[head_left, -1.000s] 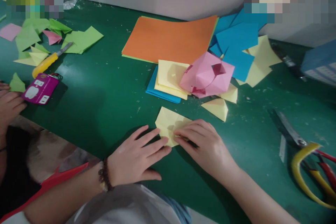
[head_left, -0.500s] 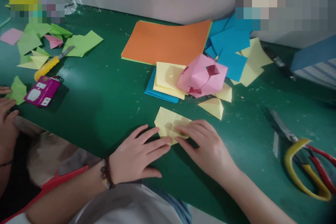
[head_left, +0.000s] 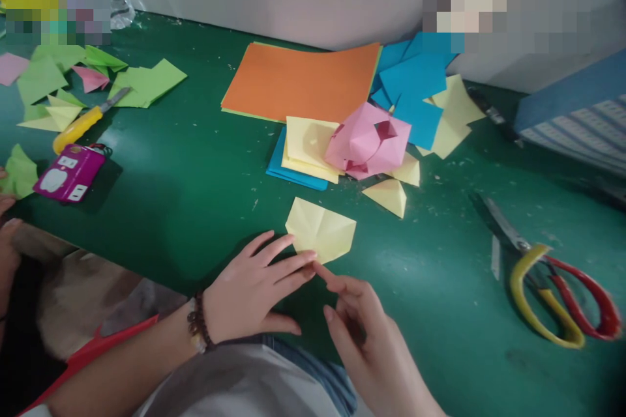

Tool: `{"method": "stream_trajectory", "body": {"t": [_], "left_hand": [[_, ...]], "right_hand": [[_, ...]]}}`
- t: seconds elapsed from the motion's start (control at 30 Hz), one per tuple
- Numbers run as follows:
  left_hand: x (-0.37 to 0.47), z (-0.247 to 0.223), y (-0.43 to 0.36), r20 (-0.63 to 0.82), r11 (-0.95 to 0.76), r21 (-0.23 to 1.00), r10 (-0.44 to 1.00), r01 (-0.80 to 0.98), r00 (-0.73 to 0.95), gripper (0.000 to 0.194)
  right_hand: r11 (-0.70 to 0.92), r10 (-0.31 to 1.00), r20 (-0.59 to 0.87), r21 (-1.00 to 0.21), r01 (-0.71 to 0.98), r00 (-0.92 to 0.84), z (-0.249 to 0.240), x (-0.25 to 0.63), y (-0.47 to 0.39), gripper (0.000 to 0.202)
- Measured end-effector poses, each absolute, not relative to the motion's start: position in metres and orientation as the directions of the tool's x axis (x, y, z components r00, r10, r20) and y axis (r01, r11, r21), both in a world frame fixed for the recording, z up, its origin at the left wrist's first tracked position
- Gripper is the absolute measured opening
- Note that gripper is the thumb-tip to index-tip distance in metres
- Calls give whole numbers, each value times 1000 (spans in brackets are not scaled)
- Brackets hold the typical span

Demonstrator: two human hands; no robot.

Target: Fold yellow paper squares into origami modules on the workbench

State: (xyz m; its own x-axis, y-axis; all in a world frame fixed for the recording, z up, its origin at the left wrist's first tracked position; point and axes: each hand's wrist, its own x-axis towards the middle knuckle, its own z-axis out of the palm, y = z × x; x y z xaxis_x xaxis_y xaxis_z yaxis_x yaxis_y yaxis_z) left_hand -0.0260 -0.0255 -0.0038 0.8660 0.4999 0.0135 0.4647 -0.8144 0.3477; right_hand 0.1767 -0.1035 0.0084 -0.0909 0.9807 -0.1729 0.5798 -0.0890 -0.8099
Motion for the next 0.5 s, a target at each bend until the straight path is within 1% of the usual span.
{"method": "stream_trajectory", "body": {"t": [0.07,0.13,0.23,0.37,0.5], "left_hand": [[-26,-3,-25,14,-817,342,499,465,866,71],[-26,-3,-25,14,-819,338,497,464,868,71],[-26,-2,-25,8,-819,338,496,464,868,70],[-27,-1,-25,-10,-818,338,491,465,871,68],[-27,-1,-24,-19,-814,349,488,463,872,68]], "right_hand": [[-103,978,-190,-801,590,-88,8,178,-102,24],[-102,983,-173,-793,601,-60,6,180,-102,23],[-119,989,-147,-764,635,8,1,186,-101,24],[-180,983,-152,-718,673,101,-1,196,-98,24],[-178,982,-67,-648,741,178,1,206,-92,22]]}}
